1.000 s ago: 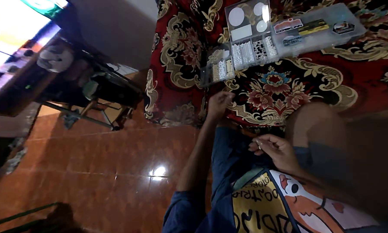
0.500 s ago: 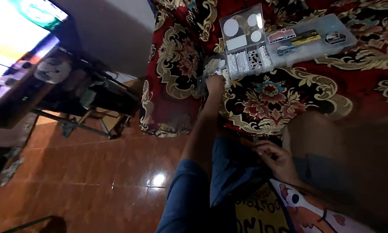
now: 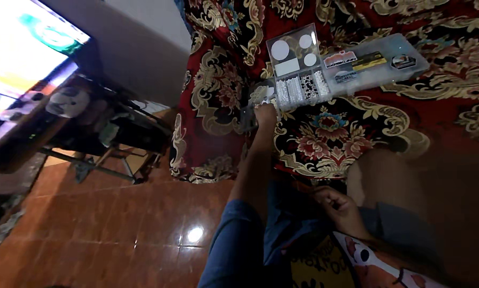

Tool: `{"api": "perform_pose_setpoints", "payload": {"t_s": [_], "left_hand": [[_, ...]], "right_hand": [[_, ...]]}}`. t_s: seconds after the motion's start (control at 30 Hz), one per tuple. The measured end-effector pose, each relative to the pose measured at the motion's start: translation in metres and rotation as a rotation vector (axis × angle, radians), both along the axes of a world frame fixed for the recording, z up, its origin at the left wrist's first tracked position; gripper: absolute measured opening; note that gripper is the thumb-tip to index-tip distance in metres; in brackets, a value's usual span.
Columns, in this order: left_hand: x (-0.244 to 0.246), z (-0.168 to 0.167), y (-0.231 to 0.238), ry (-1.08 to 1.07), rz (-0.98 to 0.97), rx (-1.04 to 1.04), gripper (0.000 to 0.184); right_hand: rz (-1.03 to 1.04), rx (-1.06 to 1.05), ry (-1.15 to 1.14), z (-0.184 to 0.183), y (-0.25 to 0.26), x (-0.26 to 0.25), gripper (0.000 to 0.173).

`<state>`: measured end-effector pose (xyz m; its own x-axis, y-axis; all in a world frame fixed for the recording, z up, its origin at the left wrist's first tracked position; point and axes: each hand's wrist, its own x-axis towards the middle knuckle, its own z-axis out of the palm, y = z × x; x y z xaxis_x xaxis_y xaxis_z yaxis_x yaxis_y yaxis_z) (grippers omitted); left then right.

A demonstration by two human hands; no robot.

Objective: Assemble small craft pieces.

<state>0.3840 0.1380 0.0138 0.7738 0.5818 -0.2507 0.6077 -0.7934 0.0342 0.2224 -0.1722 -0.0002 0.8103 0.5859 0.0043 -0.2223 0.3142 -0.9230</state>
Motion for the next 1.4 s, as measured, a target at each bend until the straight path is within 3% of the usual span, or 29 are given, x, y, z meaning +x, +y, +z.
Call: {"api": "perform_pose_setpoints", "payload": {"t_s": [0.23, 0.4, 0.6, 0.77, 0.9, 1.27, 1.4], "left_hand": [[-0.005, 0.006, 0.001, -0.018, 0.012, -0.041, 0.027], [-0.040, 0.023, -0.002, -0.344, -0.002, -0.225, 0.027], [-0.132, 0.029, -0.059, -0.569, -0.074, -0.860, 0.023], [-0.201, 0.023, -0.113, -0.620, 0.132, -1.594, 0.015], [-0.227, 0.020, -0.141, -0.645, 0.259, -1.900, 0.021], [-0.251, 0.006, -0.159, -0.648, 0.284, -2.124, 0.023], [-0.254, 0.005, -0.161, -0.679, 0.297, -2.102, 0.024]], "right_hand": [[0.007, 0.002, 0.016, 0.004, 0.000, -0.002, 0.011], [-0.019, -0.005, -0.057, 0.003, -0.001, -0.005, 0.013], [0.006, -0.013, -0.031, 0.010, -0.003, -0.011, 0.014], [-0.001, -0.017, -0.075, 0.010, -0.001, -0.017, 0.014], [0.007, -0.024, -0.069, 0.014, 0.000, -0.022, 0.015], [0.006, 0.021, -0.119, 0.013, 0.001, -0.031, 0.013], [0.011, 0.009, -0.138, 0.011, 0.002, -0.031, 0.012]]}}
